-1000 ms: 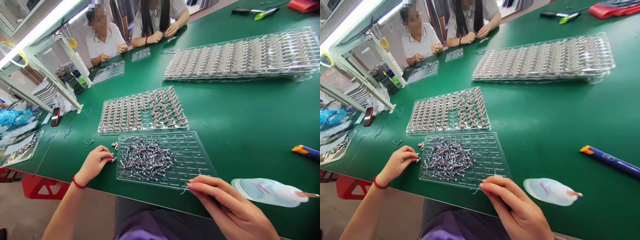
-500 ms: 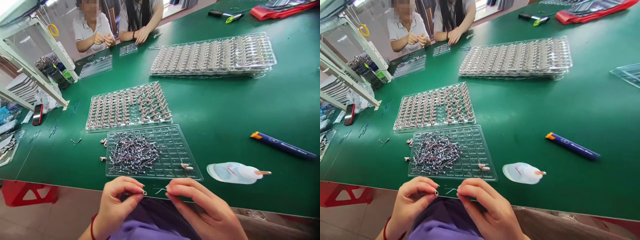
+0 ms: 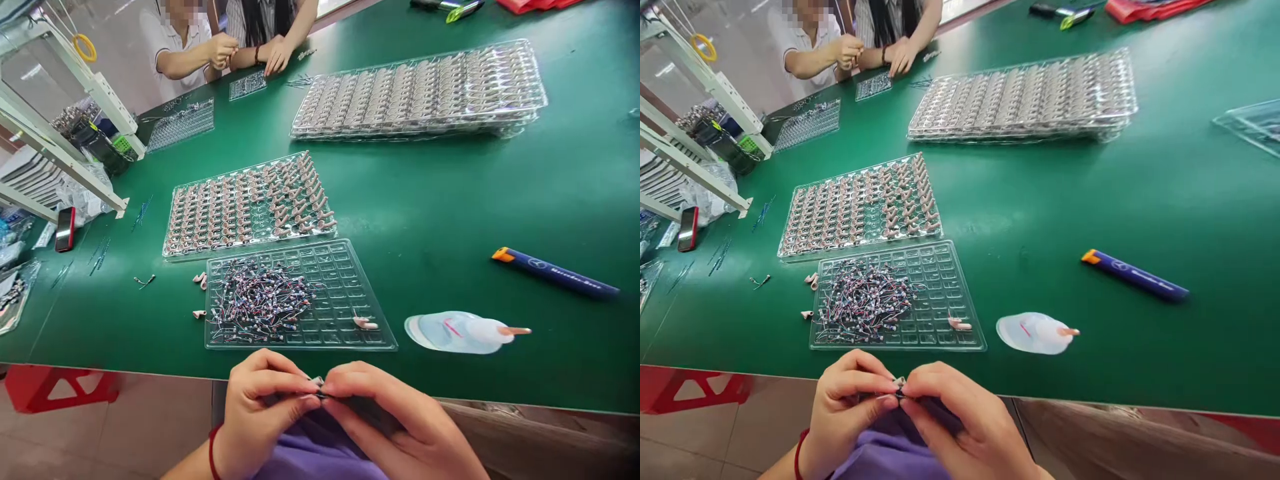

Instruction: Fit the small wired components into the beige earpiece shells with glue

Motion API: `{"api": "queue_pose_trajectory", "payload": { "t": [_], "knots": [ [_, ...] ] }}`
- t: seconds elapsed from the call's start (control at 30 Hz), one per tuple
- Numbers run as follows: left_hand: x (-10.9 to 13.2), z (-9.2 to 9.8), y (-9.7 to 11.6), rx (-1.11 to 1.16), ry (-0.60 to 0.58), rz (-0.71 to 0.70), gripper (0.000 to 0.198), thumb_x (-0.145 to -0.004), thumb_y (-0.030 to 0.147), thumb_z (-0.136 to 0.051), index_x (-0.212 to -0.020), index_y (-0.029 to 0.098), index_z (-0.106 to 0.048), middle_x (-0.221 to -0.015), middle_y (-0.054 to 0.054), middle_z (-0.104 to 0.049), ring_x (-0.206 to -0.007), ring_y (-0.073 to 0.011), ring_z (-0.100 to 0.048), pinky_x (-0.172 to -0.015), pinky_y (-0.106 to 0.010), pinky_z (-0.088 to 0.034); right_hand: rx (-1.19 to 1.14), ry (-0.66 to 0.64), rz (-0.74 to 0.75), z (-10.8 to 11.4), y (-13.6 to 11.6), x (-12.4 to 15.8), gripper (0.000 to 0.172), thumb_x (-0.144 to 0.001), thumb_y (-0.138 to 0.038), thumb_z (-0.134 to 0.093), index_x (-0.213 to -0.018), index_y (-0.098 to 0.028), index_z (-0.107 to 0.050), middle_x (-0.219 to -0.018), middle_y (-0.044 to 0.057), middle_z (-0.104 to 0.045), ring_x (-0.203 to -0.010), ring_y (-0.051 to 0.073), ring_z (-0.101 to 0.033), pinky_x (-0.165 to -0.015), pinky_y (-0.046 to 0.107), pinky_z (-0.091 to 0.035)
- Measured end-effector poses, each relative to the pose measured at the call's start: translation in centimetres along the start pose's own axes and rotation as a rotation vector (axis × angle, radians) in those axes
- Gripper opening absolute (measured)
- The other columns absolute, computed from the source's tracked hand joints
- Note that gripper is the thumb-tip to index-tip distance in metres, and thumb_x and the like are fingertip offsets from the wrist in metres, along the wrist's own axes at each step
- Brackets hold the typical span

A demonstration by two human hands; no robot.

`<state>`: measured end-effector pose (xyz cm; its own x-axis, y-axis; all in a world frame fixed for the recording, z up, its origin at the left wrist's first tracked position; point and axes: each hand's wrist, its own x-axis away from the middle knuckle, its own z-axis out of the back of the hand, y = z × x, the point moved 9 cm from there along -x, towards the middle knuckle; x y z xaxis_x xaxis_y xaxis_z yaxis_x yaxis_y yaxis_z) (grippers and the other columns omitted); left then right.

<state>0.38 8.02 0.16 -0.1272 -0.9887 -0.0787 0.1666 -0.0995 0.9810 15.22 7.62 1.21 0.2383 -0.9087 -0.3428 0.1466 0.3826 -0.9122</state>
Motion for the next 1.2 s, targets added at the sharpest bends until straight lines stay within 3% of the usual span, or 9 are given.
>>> {"api": "queue_pose_trajectory", "payload": {
  "t": [0.2, 0.33, 0.6, 0.8, 1.0, 1.2],
  "knots": [
    [0.0, -0.6, 1.9, -0.185, -0.12, -0.126, 0.009, -0.076, 0.017, -0.076, -0.084, 0.018, -0.078, -0.077, -0.007, -0.07, -0.067, -0.0127, -0.066, -0.063, -0.019, -0.054, -0.024, -0.196, -0.084, -0.9, 0.8, 0.5, 0.016, -0.088, -0.009, -0.056, -0.087, -0.023, -0.061, -0.077, -0.002, -0.066, -0.065, 0.008, -0.064, -0.06, 0.013, -0.052],
    [0.2, -0.4, 1.4, -0.237, -0.107, -0.065, 0.009, -0.073, 0.011, -0.073, -0.08, 0.017, -0.076, -0.075, -0.006, -0.068, -0.066, -0.013, -0.064, -0.063, -0.02, -0.053, 0.027, -0.242, -0.053, -1.1, 0.9, 0.9, 0.019, -0.09, -0.01, -0.052, -0.091, -0.024, -0.064, -0.084, 0.0, -0.065, -0.071, 0.008, -0.064, -0.065, 0.013, -0.052],
    [0.5, 1.5, -1.5, 0.001, 0.012, 0.144, 0.009, -0.072, 0.012, -0.073, -0.075, 0.02, -0.075, -0.075, -0.004, -0.065, -0.068, -0.0135, -0.064, -0.06, -0.021, -0.053, 0.147, -0.055, 0.088, 1.4, -1.2, -0.1, 0.022, -0.086, -0.004, -0.052, -0.092, -0.021, -0.065, -0.083, 0.002, -0.065, -0.069, 0.008, -0.067, -0.061, 0.011, -0.054],
    [1.0, 1.3, -2.8, 0.186, 0.035, 0.274, 0.02, -0.068, 0.011, -0.079, -0.084, 0.023, -0.076, -0.079, -0.002, -0.064, -0.069, -0.0123, -0.065, -0.065, -0.022, -0.056, 0.225, 0.074, 0.197, 2.0, -2.3, 0.3, 0.026, -0.082, 0.002, -0.052, -0.093, -0.018, -0.065, -0.084, 0.005, -0.065, -0.075, 0.01, -0.067, -0.068, 0.014, -0.056],
    [1.3, 0.8, -3.4, 0.3, 0.06, 0.317, 0.013, -0.062, 0.015, -0.085, -0.071, 0.02, -0.076, -0.08, -0.003, -0.062, -0.068, -0.0106, -0.062, -0.062, -0.02, -0.053, 0.249, 0.124, 0.231, 1.9, -2.6, 0.9, 0.029, -0.08, 0.005, -0.053, -0.094, -0.018, -0.066, -0.083, 0.006, -0.065, -0.075, 0.013, -0.067, -0.067, 0.02, -0.058],
    [1.7, 0.0, -4.6, 0.448, 0.07, 0.445, 0.008, -0.066, 0.022, -0.083, -0.068, 0.019, -0.076, -0.081, -0.005, -0.069, -0.076, -0.0128, -0.064, -0.073, -0.023, -0.051, 0.241, 0.148, 0.26, 1.6, -2.8, 1.3, 0.03, -0.079, 0.006, -0.055, -0.094, -0.016, -0.067, -0.083, 0.007, -0.067, -0.076, 0.014, -0.067, -0.067, 0.022, -0.058]
  ]
}}
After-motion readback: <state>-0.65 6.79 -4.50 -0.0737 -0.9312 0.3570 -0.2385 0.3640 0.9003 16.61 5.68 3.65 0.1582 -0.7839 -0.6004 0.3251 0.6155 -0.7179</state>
